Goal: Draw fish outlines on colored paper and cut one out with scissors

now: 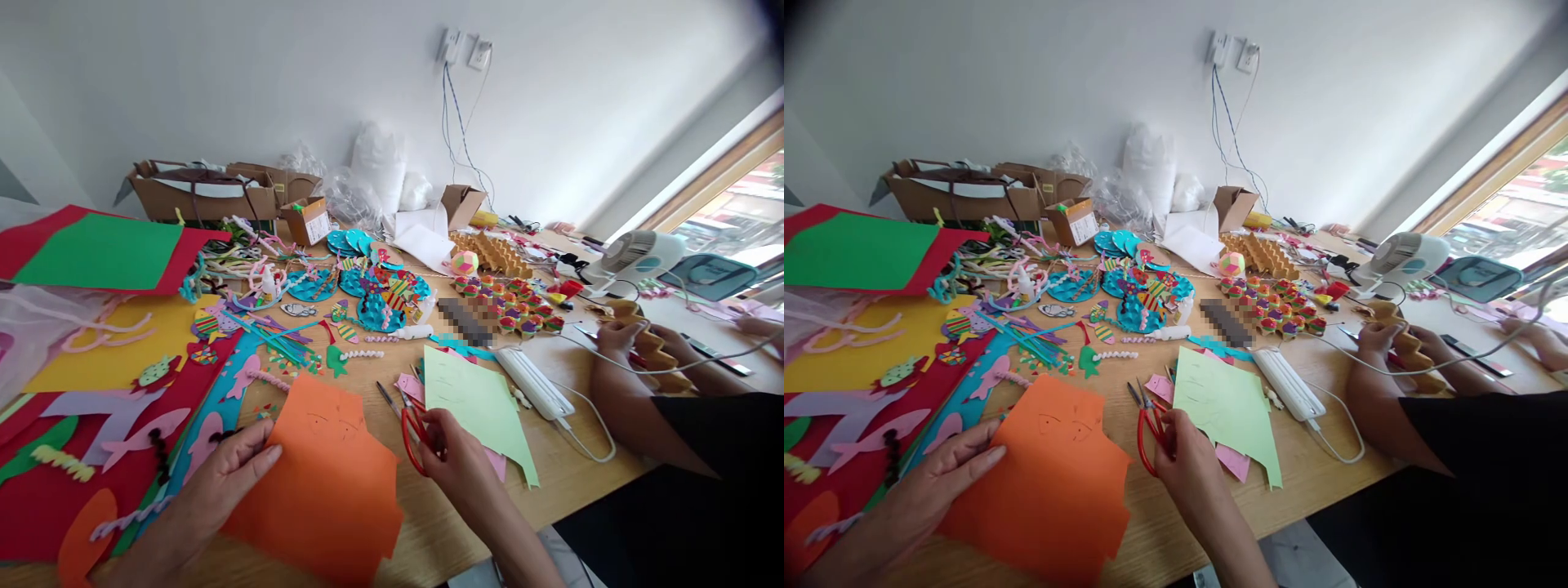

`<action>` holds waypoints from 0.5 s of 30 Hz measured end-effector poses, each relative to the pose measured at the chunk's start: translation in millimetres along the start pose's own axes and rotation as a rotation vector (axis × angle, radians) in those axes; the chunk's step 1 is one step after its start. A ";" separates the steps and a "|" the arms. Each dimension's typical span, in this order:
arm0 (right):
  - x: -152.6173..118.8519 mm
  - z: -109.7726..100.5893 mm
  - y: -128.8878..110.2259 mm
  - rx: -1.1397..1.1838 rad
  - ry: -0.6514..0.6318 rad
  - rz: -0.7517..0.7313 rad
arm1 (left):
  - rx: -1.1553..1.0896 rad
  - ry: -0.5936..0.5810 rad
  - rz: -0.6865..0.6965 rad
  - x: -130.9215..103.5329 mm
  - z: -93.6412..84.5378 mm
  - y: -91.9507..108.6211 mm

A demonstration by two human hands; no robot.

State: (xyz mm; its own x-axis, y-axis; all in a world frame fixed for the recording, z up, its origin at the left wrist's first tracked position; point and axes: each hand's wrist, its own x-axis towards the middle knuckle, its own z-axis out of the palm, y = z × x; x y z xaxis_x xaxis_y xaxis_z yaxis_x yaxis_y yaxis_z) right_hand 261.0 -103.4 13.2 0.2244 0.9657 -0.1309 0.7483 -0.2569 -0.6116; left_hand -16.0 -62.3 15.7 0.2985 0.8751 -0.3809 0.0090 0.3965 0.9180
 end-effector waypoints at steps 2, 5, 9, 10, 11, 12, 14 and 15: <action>-0.5 -4.6 0.4 0.272 -0.032 0.026 | 0.007 0.086 0.033 -0.4 -2.6 -1.5; 0.6 -2.8 -2.5 0.631 -0.209 0.069 | 0.043 0.105 0.057 1.5 -9.0 -4.9; 5.7 11.3 -13.1 0.762 -0.263 0.022 | -0.015 -0.035 0.064 1.5 -14.5 -5.7; 6.9 15.1 -16.5 0.765 -0.249 0.009 | -0.041 -0.071 0.074 1.1 -14.8 -5.3; 7.7 18.5 -19.7 0.779 -0.247 0.000 | -0.063 -0.100 0.083 0.7 -14.8 -4.8; 8.0 21.5 -22.5 0.807 -0.260 -0.002 | -0.079 -0.117 0.088 0.6 -14.7 -4.5; 7.6 25.1 -26.5 0.895 -0.312 0.010 | -0.076 -0.111 0.094 1.1 -14.1 -4.0; 7.2 25.5 -27.8 0.940 -0.335 0.024 | -0.056 -0.097 0.094 1.5 -13.5 -3.5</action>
State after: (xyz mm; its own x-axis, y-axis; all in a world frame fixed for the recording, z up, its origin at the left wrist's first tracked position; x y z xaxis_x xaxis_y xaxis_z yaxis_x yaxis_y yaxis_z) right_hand 225.9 -88.3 9.4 -0.0624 0.9590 -0.2763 -0.0843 -0.2809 -0.9560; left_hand -28.4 -58.7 10.5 0.3860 0.8795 -0.2783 -0.0763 0.3311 0.9405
